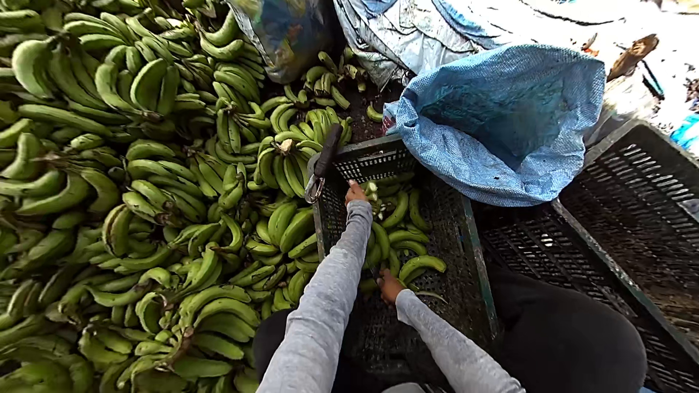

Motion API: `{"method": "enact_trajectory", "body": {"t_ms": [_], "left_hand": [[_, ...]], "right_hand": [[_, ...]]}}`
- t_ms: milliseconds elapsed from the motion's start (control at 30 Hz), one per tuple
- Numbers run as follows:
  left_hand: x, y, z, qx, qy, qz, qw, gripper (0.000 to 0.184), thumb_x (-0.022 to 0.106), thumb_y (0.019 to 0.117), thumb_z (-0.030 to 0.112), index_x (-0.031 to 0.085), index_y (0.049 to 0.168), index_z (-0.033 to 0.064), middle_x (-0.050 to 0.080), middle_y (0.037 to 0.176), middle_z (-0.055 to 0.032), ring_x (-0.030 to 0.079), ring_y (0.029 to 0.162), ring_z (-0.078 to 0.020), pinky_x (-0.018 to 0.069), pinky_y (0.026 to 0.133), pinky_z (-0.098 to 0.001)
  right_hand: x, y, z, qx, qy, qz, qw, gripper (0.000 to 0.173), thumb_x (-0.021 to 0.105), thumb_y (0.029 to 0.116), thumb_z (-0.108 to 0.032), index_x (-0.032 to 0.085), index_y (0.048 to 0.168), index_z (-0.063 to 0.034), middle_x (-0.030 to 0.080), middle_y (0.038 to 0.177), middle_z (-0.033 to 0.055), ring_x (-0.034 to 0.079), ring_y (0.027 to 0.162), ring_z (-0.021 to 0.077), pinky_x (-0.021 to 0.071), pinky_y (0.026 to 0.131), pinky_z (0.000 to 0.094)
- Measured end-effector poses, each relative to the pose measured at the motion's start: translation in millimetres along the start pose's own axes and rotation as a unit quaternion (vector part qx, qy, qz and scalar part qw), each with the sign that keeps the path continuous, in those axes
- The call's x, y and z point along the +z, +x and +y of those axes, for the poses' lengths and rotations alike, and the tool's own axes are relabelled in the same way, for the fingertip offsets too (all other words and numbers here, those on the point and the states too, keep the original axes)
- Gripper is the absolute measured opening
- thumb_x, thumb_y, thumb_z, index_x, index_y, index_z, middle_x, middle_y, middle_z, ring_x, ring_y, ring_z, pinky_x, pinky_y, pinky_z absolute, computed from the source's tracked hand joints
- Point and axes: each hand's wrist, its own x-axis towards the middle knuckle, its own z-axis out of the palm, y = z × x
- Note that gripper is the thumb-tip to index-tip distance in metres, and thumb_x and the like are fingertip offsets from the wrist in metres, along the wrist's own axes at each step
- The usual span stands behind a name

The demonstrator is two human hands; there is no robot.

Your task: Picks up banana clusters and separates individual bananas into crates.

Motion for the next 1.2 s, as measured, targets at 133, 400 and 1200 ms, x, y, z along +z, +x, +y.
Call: {"method": "enact_trajectory", "body": {"t_ms": [133,400,1200], "left_hand": [[-42.0,-37.1,19.0,0.113,0.302,-0.155,0.934,0.081,0.050,0.1043,0.052,0.029,0.156,-0.0058,0.024,0.164,-0.0269,0.027,0.152,-0.0431,0.0249,0.121,-0.0604],[-343.1,-137.1,-75.1,0.365,0.204,0.005,0.908,0.043,0.052,0.1044,0.013,0.050,0.143,-0.0059,0.060,0.135,-0.0270,0.060,0.125,-0.0402,0.0452,0.108,-0.0515],[-223.5,-129.7,-604.0,-0.488,-0.061,0.158,0.856,0.061,0.067,0.0984,0.032,0.050,0.144,-0.0046,0.049,0.150,-0.0246,0.045,0.142,-0.0334,0.0368,0.116,-0.0462]], "right_hand": [[-29.3,-23.8,-5.9,-0.026,-0.015,0.044,0.999,0.049,0.032,0.1144,-0.030,0.024,0.159,-0.0124,0.060,0.102,0.0176,0.058,0.069,0.0220,0.0515,0.066,0.0383],[-49.6,-50.0,20.7,-0.121,0.052,0.201,0.971,0.047,0.027,0.1147,-0.030,0.022,0.155,-0.0063,0.050,0.077,0.0045,0.048,0.048,0.0093,0.0447,0.045,0.0275],[-45.3,-96.9,34.6,-0.145,0.010,0.286,0.947,0.031,0.031,0.1143,-0.027,0.052,0.104,-0.0074,0.060,0.062,-0.0045,0.059,0.048,0.0052,0.0521,0.047,0.0212]]}}
